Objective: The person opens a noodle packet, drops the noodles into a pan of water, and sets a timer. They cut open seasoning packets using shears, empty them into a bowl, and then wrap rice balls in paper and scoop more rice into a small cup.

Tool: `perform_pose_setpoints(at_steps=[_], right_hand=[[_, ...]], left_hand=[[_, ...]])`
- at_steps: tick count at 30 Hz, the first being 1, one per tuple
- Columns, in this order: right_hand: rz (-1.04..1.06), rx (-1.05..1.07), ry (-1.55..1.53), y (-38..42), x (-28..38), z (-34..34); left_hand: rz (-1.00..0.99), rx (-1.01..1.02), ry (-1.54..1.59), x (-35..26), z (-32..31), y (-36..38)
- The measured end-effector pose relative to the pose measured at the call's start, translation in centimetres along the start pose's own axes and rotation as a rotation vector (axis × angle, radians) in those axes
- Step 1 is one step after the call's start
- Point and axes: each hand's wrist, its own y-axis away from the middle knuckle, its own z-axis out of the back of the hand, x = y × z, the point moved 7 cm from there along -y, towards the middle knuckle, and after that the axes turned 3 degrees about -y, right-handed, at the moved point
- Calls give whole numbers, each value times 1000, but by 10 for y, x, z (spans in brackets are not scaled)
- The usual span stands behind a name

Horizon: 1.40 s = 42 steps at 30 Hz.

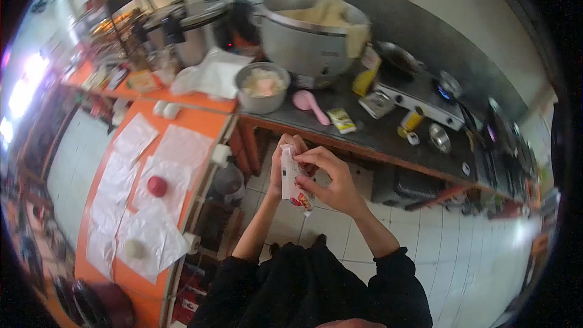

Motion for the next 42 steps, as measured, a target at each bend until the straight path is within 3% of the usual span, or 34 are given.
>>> perform_pose_setpoints(at_steps=[8, 11, 15, 16, 18, 22, 23, 24, 27, 28, 32, 36, 39, 40, 42], right_hand=[[-2, -373, 604, 120, 3, 139], [-230, -518, 459, 179, -19, 198], [-314, -664, 409, 246, -16, 250], [-328, -661, 467, 265, -17, 262], [-361, -648, 580, 308, -22, 288], [-453, -1262, -116, 408, -67, 325], [-488, -1294, -17, 418, -69, 331], [-524, -1317, 80, 427, -70, 337], [-614, -1194, 325, 427, -85, 341], [-663, -1146, 299, 423, -94, 341], [-808, -1122, -7, 410, -142, 356], [-612, -1218, -373, 393, -196, 391], [-508, -1570, -785, 392, -238, 437], [-304, -1467, -926, 387, -254, 452], [-403, -1538, -848, 386, -275, 481]], left_hand=[[256, 297, -178, 148, -118, -6], [350, 340, -117, 203, -171, 8], [438, 436, -130, 285, -228, 37], [362, 549, -120, 299, -246, 42], [398, 572, -254, 334, -270, 57], [430, 594, -447, 394, -321, 92], [433, 586, -479, 403, -328, 99], [644, 650, -456, 429, -323, 118], [731, 360, -331, 499, -286, 156], [973, 434, -255, 492, -293, 146], [751, 388, -372, 505, -289, 107], [606, 394, -341, 533, -294, 49], [583, 282, -243, 570, -299, 13], [642, 289, -181, 586, -299, -2], [585, 318, -230, 596, -311, -36]])
